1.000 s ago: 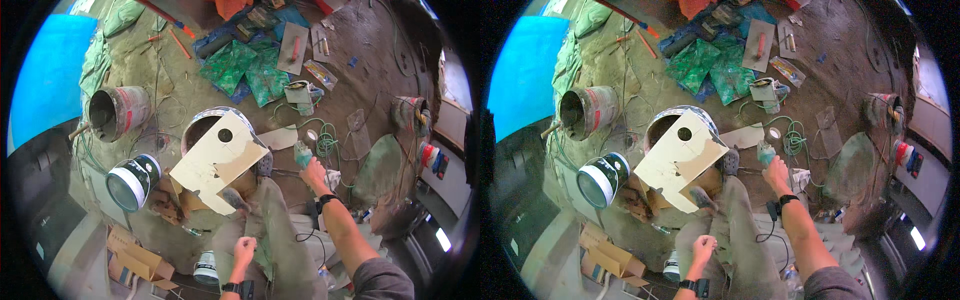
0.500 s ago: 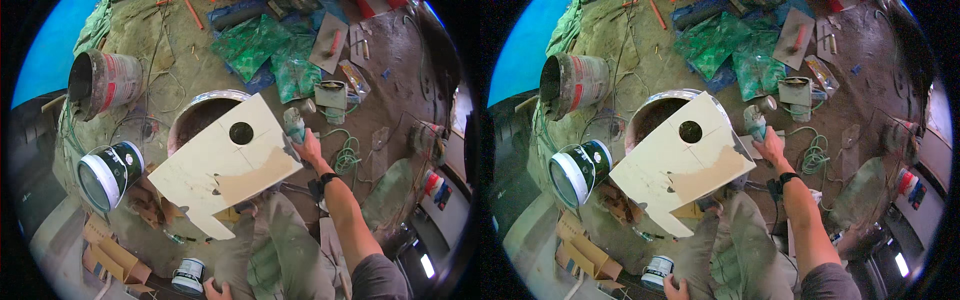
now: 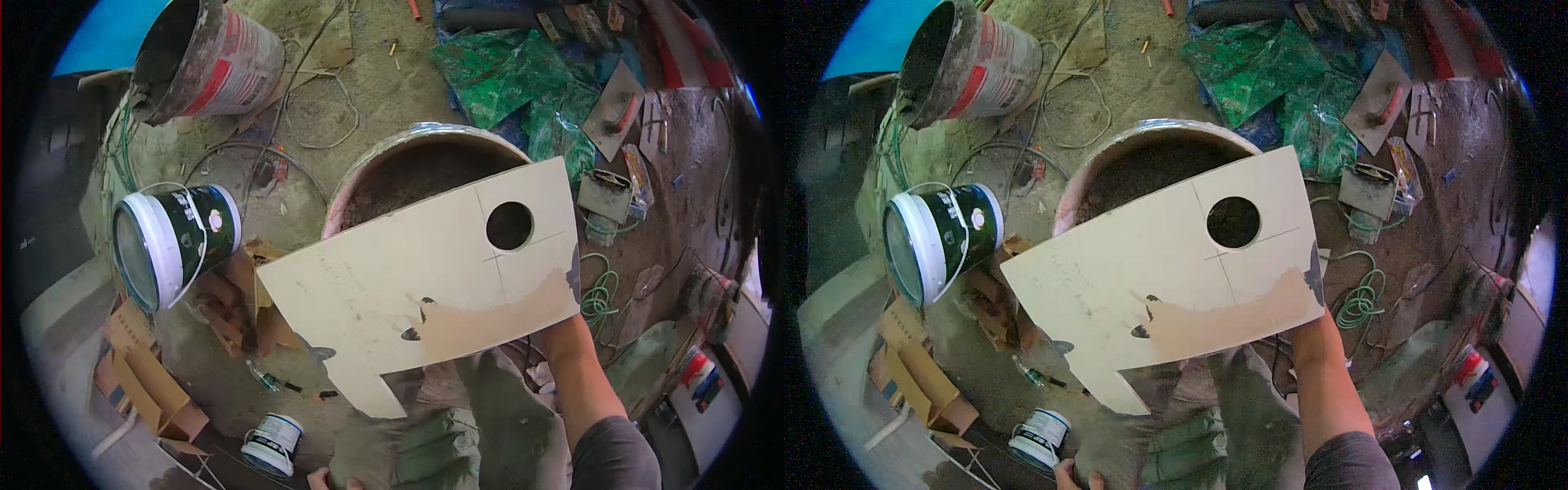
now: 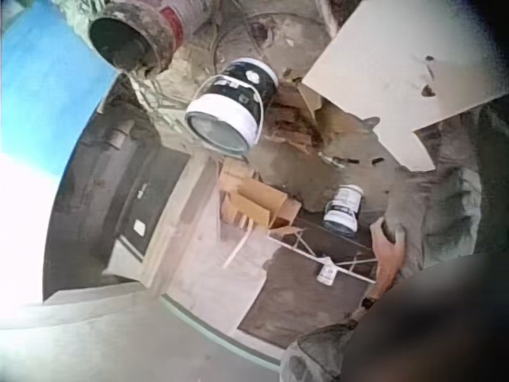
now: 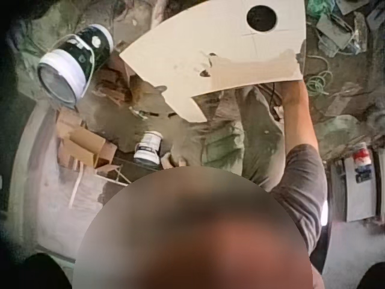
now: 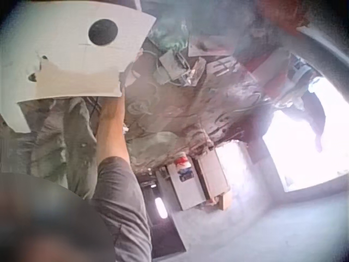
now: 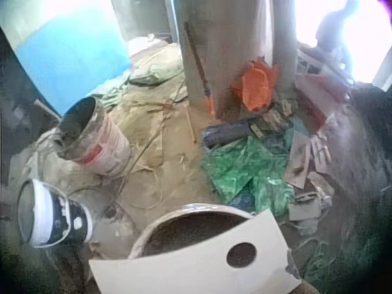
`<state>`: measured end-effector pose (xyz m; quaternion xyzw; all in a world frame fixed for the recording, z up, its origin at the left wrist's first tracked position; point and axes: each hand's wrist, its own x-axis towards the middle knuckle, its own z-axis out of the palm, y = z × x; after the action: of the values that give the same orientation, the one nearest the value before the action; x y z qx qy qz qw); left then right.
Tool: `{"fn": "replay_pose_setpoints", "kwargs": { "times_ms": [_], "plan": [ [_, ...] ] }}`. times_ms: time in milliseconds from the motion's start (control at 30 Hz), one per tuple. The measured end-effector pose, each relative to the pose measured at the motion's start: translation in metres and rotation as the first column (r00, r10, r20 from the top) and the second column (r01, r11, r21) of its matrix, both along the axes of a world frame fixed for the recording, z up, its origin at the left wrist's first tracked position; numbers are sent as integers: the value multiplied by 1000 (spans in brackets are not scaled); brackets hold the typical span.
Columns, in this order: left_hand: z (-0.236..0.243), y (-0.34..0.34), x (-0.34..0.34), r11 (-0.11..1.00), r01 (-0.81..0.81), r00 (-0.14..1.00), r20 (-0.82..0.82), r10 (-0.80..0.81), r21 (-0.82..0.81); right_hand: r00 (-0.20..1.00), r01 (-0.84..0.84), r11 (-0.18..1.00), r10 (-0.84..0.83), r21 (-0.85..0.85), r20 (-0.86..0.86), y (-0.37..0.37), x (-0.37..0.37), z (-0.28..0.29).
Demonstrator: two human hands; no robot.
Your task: Cut a hole in a floor tile and install it in a renovation area.
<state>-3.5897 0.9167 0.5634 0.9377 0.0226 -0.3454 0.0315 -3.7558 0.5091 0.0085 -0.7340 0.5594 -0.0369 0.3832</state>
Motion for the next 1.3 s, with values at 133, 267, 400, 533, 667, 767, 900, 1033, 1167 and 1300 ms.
{"fn": "replay_pose_setpoints", "kwargs": {
  "times_ms": [133,267,400,533,667,767,900,1033,1167,1300],
  "plan": [
    [-4,24,20,987,-136,989,-67,130,-84,986,141,968,-155,207,55,-8,-10,12],
    [-40,46,61,919,-258,965,-123,231,-298,938,259,864,-331,432,100,-13,-10,28],
    [-107,24,107,670,-510,860,-331,389,-539,852,354,699,-516,622,94,-32,-45,48],
    [-155,-16,144,421,-685,728,-574,375,-594,741,396,474,-671,786,31,-19,-112,95],
    [-162,-48,160,323,-744,664,-702,258,-585,990,96,946,-124,311,70,-25,-72,180],
    [-147,-40,168,344,-782,605,-765,220,-520,945,-228,973,230,37,-234,34,-101,303],
    [-91,-23,165,308,-793,587,-794,156,-525,954,-137,975,178,178,-243,109,-140,467],
    [22,-6,161,230,-761,647,-734,205,-606,885,-54,944,197,327,-422,174,-199,625],
    [217,27,187,292,-629,776,-566,279,-720,858,-50,904,256,424,-445,216,-221,760],
    [365,79,197,634,-201,943,28,332,-747,897,-29,913,203,406,-392,238,-196,865]
  ]
}}
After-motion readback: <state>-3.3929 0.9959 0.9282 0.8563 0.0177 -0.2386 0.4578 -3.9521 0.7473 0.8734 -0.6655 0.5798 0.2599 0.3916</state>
